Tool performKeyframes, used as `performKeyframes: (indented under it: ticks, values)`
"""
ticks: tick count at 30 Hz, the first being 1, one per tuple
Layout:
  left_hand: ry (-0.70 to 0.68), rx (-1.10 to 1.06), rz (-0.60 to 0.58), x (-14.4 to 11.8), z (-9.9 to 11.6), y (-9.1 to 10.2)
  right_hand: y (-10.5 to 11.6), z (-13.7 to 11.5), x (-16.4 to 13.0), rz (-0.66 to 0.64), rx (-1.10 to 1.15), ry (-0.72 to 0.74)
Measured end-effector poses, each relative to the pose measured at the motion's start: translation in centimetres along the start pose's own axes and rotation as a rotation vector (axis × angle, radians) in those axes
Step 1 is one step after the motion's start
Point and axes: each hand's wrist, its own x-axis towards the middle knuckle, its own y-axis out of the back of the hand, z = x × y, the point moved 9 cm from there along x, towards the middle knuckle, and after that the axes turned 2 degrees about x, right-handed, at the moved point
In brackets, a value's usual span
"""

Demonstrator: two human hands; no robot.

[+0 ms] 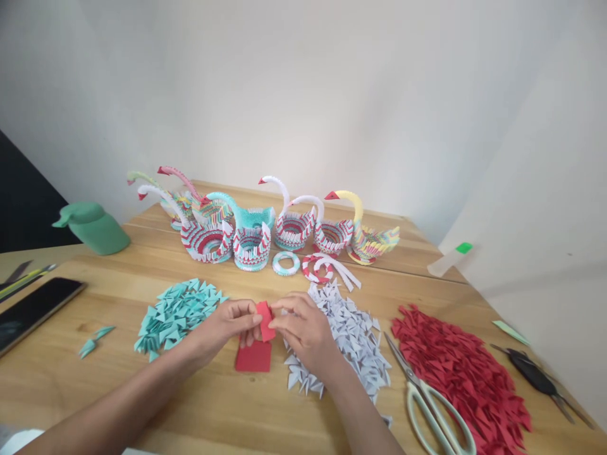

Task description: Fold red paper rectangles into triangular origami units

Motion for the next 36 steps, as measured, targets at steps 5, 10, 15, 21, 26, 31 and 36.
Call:
performKeyframes:
  ticks: [5, 10, 15, 21, 26, 31, 36]
  values:
    - [-0.229, 0.443, 0.188, -0.7, 2.0, 0.6, -0.3, 0.9, 0.0, -0.008, 0.07, -0.14]
    - [-0.29, 0.613, 0.144, -1.2, 2.8, -0.5, -0.9, 1.8, -0.3, -0.011, 0.198, -0.327]
    - [-0.281, 0.611, 0.114, -1.2, 2.6, -0.7, -1.2, 2.8, -0.8, -0.02, 0.187, -0.472]
    - [-0.265, 0.585, 0.106, -1.2, 2.5, -0.8, -1.5, 3.7, -1.4, 0.034, 0.287, -0.555]
    - [-0.194, 0.3, 0.052, -0.8, 1.8, -0.8, -1.2, 3.4, -1.4, 0.043, 0.23, -0.504]
    - [-0.151, 0.049, 0.038, -0.4, 0.9, -0.8, -0.9, 3.3, -1.4, 0.088, 0.246, -0.5]
    - [-0.118, -0.023, 0.12, -0.2, 0.5, -0.4, -1.3, 3.4, -1.5, 0.076, 0.272, -0.513]
